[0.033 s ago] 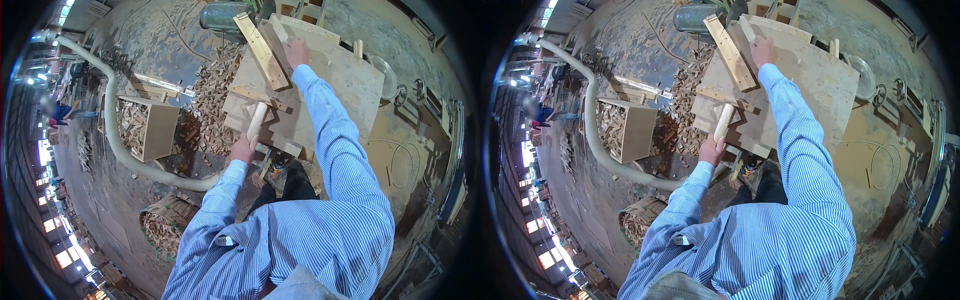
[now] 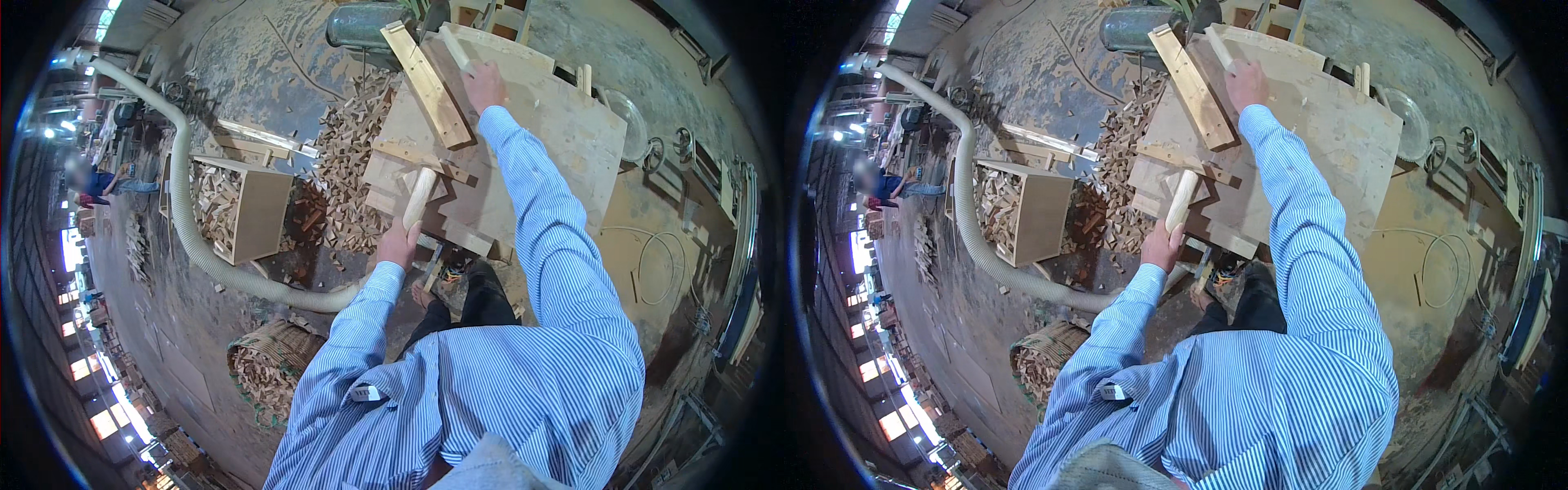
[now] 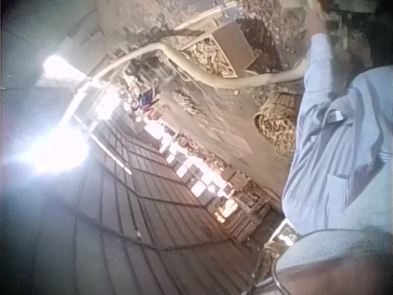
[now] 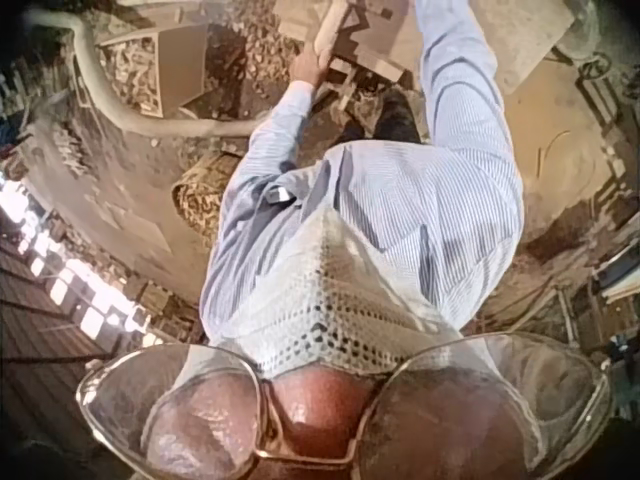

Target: Shaping a cylindrical piece of wood using a mechanical jig in a workshop.

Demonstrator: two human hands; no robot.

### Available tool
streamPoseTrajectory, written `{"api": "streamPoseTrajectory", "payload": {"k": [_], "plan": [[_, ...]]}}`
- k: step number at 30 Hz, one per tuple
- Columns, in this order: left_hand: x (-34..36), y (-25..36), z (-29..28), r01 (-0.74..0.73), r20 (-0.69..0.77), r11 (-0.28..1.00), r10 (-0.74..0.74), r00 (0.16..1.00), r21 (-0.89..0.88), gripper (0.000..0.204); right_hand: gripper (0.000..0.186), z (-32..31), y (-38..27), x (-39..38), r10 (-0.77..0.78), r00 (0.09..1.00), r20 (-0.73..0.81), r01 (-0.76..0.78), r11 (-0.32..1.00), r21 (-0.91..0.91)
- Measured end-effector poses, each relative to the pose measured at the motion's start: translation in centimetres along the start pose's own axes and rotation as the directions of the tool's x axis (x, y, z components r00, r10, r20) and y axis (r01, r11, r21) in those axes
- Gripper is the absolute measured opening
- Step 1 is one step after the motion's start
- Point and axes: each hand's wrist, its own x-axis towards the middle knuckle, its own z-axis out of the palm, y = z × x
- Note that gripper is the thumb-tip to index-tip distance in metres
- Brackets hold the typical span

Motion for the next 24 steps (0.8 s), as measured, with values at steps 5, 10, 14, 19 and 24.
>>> {"api": "streamPoseTrajectory", "payload": {"k": [5,10,14,19,24], "plan": [[-2.2,-1.8,0.0,-0.004,0.023,1.000,0.004,1.000,0.005,0.050,0.035,1.4,-0.8,-3.8,-0.126,0.989,-0.083,0.123,0.992,-0.036],[-4.2,-3.8,-0.2,0.001,0.031,1.000,-0.001,1.000,-0.012,0.048,0.037,4.1,-1.3,-5.4,-0.033,0.999,-0.012,0.033,0.999,-0.016],[-6.3,-4.8,-0.5,0.030,0.053,0.999,-0.029,0.998,-0.015,0.047,0.036,5.7,-1.8,-5.1,0.065,0.996,0.068,-0.063,0.998,-0.029],[-7.0,-4.9,-1.1,0.039,0.120,0.999,-0.037,0.992,-0.014,0.051,0.032,6.4,-2.5,-3.0,0.043,0.995,0.094,-0.042,0.999,-0.011],[-6.7,-5.4,-0.6,-0.021,0.034,0.997,0.024,0.999,-0.077,0.047,0.031,6.7,-3.5,-2.3,0.033,0.995,0.093,-0.031,0.999,-0.023]]}}
